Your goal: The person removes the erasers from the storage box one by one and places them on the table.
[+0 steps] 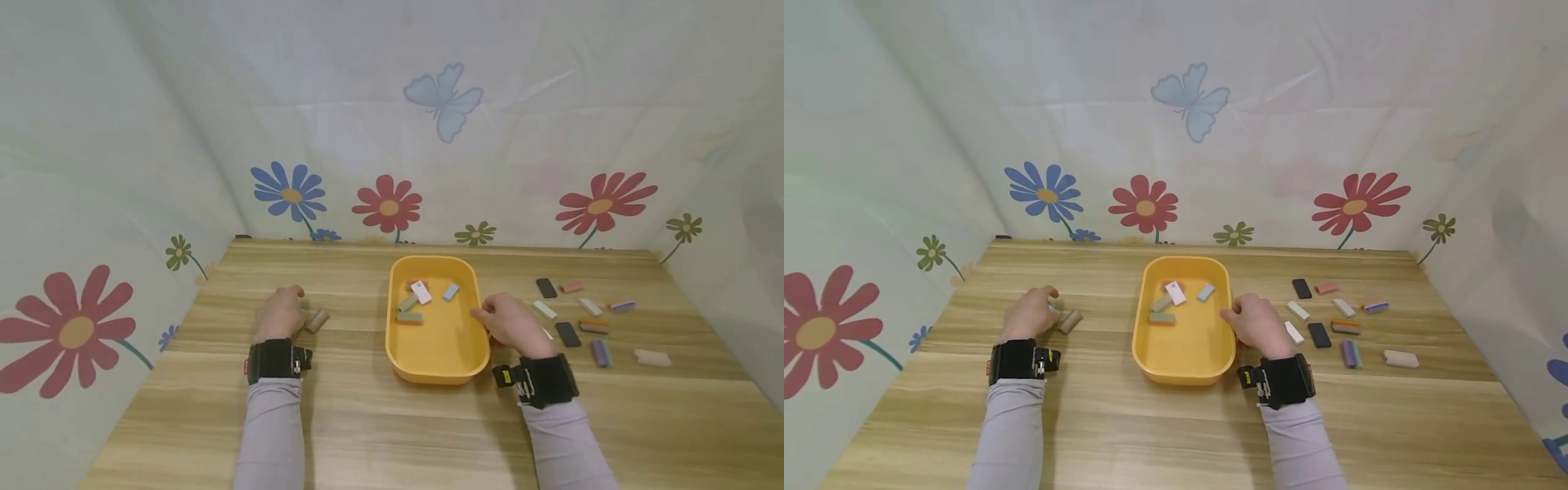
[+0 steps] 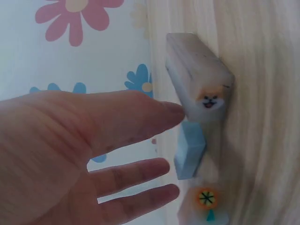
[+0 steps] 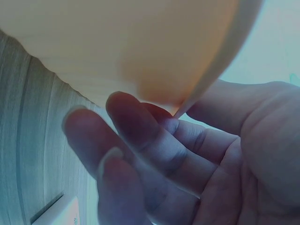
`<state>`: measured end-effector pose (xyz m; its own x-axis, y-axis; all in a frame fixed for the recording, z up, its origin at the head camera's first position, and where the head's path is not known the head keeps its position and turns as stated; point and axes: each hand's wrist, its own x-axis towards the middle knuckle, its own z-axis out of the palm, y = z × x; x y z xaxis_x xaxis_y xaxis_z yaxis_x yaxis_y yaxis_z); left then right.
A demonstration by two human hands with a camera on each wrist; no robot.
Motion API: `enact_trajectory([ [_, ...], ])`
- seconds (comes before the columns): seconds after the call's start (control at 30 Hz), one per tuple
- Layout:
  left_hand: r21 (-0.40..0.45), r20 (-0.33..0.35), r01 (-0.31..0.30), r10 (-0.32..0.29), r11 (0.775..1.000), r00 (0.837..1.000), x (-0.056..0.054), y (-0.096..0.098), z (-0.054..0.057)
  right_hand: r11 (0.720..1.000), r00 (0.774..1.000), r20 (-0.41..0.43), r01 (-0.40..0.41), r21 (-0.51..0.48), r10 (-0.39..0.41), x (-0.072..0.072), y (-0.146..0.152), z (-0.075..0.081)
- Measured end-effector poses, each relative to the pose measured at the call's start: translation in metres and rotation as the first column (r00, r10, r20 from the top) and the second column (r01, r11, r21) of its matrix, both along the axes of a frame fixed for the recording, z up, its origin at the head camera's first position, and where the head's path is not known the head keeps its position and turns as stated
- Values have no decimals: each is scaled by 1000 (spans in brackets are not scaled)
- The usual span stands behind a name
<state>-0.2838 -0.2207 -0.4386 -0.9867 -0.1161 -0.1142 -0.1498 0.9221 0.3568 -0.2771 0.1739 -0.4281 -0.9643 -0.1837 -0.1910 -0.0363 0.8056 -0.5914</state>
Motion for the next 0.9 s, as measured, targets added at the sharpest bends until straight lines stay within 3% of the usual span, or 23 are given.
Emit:
enact_trajectory([
  [0.2, 10, -106, -7, 8, 1000, 994, 3, 10, 13, 1000, 1000, -9, 1, 4, -1, 0, 0, 1],
  [0.33, 9, -185, 27, -25, 1000, 982, 6, 25, 24, 1000, 1000, -8, 5, 2, -5, 1, 0, 1],
  [0.47, -48, -262, 96, -105, 994, 959, 7, 52, 32, 1000, 1000, -6, 10, -7, -10, 2, 0, 1],
  [0.57, -108, -312, 169, -195, 980, 930, 7, 80, 33, 1000, 1000, -3, 18, -13, -18, 2, 1, 1],
  [0.7, -185, -301, 301, -346, 935, 889, 9, 121, 28, 1000, 1000, -2, 21, -7, -21, 3, 1, 1],
  [0.8, -257, -263, 407, -468, 877, 843, 12, 147, 20, 1000, 1000, -21, 9, -4, -9, 4, 1, 0],
  [0.9, -350, -245, 461, -555, 816, 795, 13, 163, 11, 1000, 999, -47, -2, -9, 2, 3, 0, 1],
])
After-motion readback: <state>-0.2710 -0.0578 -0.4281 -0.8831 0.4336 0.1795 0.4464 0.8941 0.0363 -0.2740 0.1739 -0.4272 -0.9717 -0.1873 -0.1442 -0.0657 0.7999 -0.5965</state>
